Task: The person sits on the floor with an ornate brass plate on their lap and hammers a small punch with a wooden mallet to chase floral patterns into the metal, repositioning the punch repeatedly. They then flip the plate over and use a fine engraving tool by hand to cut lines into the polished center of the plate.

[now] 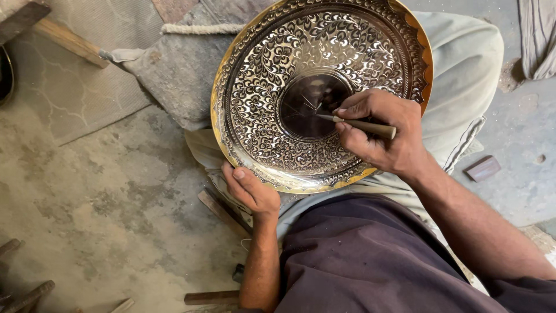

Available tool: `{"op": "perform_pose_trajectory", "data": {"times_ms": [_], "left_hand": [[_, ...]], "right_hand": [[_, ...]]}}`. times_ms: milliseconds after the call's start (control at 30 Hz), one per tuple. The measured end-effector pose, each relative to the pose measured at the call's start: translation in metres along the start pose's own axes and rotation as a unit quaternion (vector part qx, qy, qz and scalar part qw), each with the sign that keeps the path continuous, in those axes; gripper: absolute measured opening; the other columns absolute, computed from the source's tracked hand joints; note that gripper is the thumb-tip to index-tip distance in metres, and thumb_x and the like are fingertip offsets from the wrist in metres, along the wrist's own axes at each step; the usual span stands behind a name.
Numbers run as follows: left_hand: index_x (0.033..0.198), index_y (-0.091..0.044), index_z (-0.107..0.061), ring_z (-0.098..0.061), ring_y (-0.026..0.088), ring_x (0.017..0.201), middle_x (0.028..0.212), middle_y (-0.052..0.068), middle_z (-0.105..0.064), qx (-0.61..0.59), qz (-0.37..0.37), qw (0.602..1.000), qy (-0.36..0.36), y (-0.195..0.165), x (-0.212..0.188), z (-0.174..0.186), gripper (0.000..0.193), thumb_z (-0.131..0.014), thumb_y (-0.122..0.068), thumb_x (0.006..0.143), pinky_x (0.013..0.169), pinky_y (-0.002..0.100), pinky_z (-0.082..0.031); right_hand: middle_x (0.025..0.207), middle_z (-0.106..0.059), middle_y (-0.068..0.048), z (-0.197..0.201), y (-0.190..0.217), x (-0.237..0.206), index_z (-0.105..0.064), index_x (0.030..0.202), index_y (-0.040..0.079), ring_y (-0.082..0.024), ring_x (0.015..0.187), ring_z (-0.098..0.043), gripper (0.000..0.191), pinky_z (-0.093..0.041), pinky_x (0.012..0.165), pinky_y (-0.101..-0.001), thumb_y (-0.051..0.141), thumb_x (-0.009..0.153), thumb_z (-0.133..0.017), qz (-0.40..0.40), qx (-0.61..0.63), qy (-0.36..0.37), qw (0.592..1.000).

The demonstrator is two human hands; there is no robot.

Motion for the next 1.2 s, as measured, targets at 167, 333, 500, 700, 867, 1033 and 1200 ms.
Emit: {"op": "perform_pose_trajectory", "data": {"times_ms": [167,333,500,700,867,1033,1200], "left_hand": [[0.110,0.006,-0.051,-0.049,0.013,0.077,0.087,0.006,-0.056,0.007,0.004,1.000,-0.008,0.009,-0.003,0.001,0.043,-0.034,-0.034,0.117,0.067,0.029,-0.041],[0.113,0.007,-0.051,-0.051,0.014,0.084,0.097,0.008,-0.058,-0.013,0.001,1.000,-0.004,0.014,-0.008,0.001,0.045,-0.033,-0.035,0.117,0.073,0.028,-0.043],[0.122,0.009,-0.049,-0.055,0.015,0.094,0.111,0.011,-0.060,-0.057,0.020,0.998,0.006,0.020,-0.012,0.000,0.048,-0.031,-0.035,0.117,0.080,0.027,-0.048],[0.122,0.007,-0.049,-0.055,0.013,0.095,0.111,0.011,-0.059,-0.047,0.011,0.999,0.018,0.024,-0.014,0.002,0.048,-0.030,-0.036,0.118,0.080,0.026,-0.048],[0.117,0.006,-0.049,-0.053,0.012,0.091,0.106,0.009,-0.058,-0.040,0.009,0.999,0.014,0.026,-0.015,0.005,0.047,-0.031,-0.037,0.118,0.077,0.026,-0.046],[0.115,0.006,-0.050,-0.053,0.012,0.088,0.102,0.008,-0.058,-0.026,0.010,1.000,0.007,0.024,-0.013,0.004,0.047,-0.031,-0.037,0.117,0.076,0.026,-0.045],[0.112,0.005,-0.049,-0.051,0.011,0.086,0.099,0.007,-0.058,-0.027,-0.002,1.000,0.000,0.020,-0.009,0.003,0.044,-0.032,-0.035,0.118,0.074,0.026,-0.044]], "right_hand": [[0.103,-0.073,-0.015,-0.001,-0.009,-0.004,-0.064,0.098,-0.001,-0.020,0.095,-0.077,0.013,-0.063,0.075,-0.0274,0.003,0.092,-0.074,-0.021,0.019,0.000,1.000],[0.105,-0.072,-0.014,0.000,-0.014,-0.009,-0.063,0.100,-0.001,-0.018,0.088,-0.076,0.015,-0.060,0.074,-0.0267,0.004,0.093,-0.077,-0.014,0.019,0.011,1.000],[0.105,-0.072,-0.013,0.001,-0.017,-0.011,-0.063,0.098,0.000,-0.017,0.085,-0.075,0.016,-0.058,0.072,-0.0258,0.004,0.093,-0.078,-0.012,0.014,0.020,1.000],[0.104,-0.072,-0.012,0.000,-0.016,-0.011,-0.063,0.098,0.000,-0.018,0.084,-0.075,0.014,-0.058,0.069,-0.0254,0.004,0.093,-0.076,-0.005,0.007,0.028,1.000],[0.103,-0.072,-0.013,-0.001,-0.016,-0.011,-0.063,0.097,0.000,-0.017,0.082,-0.075,0.014,-0.058,0.069,-0.0260,0.003,0.092,-0.075,-0.018,0.013,0.024,0.999],[0.103,-0.072,-0.013,-0.002,-0.017,-0.013,-0.063,0.095,-0.001,-0.017,0.085,-0.076,0.012,-0.060,0.070,-0.0256,0.002,0.091,-0.074,-0.011,0.012,0.031,0.999],[0.102,-0.072,-0.014,-0.004,-0.021,-0.017,-0.064,0.095,-0.002,-0.017,0.085,-0.076,0.012,-0.060,0.070,-0.0254,0.001,0.088,-0.073,-0.026,0.015,0.041,0.999]]}}
Point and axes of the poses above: each hand's wrist, its own x-axis towards the middle knuckle, its own z-axis out of the back of the hand, y = z × x, the point moved 5 cm from there along x, towards the middle knuckle
